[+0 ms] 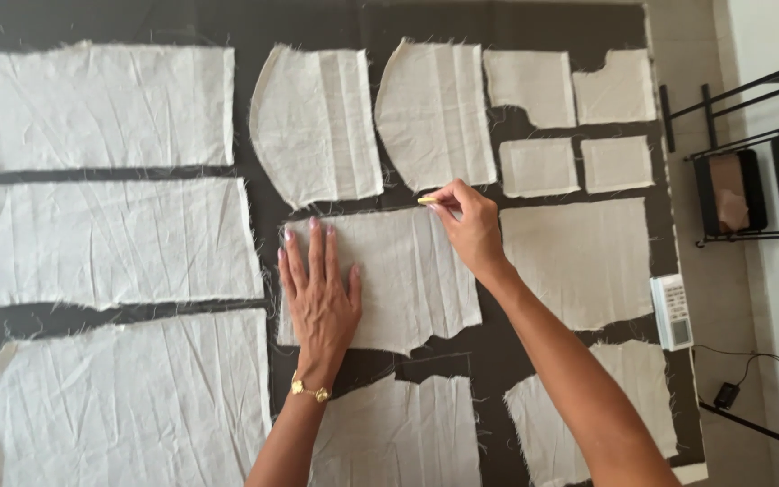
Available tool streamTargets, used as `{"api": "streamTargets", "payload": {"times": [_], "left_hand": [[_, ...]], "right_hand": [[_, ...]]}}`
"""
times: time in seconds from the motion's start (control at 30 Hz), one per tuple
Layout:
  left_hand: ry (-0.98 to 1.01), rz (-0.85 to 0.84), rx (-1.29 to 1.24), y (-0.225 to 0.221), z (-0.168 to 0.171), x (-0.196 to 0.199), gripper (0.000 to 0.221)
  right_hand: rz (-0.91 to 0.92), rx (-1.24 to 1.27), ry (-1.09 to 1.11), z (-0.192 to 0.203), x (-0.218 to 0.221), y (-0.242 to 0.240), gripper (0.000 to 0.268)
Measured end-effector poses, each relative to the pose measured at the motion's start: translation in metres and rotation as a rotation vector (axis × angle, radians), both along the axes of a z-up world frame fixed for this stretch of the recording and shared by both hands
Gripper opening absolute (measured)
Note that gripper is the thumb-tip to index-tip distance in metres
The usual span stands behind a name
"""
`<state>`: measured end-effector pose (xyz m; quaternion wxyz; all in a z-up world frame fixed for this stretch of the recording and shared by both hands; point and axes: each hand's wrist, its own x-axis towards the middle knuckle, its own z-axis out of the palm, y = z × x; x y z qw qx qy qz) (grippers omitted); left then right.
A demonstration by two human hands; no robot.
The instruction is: Tracing the outlines of various fabric pattern pieces onto a base material using tailor's chalk.
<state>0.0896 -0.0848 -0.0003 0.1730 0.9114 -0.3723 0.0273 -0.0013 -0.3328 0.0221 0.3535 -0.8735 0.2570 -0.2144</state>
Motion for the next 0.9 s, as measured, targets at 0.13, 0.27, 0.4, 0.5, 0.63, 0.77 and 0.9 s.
{"api": "streamTargets", "payload": {"times": [0.13,0.27,0.4,0.5,0.63,0.77,0.9], "left_hand": [[0.023,-0.049,-0.068,-0.021,-0.010,-0.013,0.058],[0.093,-0.279,-0.128,-0.067,-0.014,-0.037,0.056],[0.056,-0.310,-0.043,-0.083,-0.015,-0.042,0.057],[0.081,-0.319,-0.029,-0.083,-0.013,-0.041,0.061],[0.093,-0.330,-0.008,-0.085,-0.009,-0.039,0.060],[0.080,-0.324,0.018,-0.085,-0.005,-0.040,0.058],[0.099,-0.319,0.007,-0.085,-0.004,-0.042,0.058]], "right_hand": [[-0.005,0.050,0.013,0.008,0.002,0.005,0.012],[0.006,0.033,0.052,-0.010,0.004,0.004,0.014],[0.026,-0.018,0.020,-0.012,0.004,0.004,0.014],[0.054,-0.031,-0.006,0.010,0.004,0.004,0.014],[0.023,-0.028,-0.025,-0.005,-0.011,-0.016,0.015],[-0.023,0.005,-0.029,0.000,-0.021,-0.023,0.015],[-0.014,-0.018,-0.058,-0.008,-0.017,-0.018,0.016]]}}
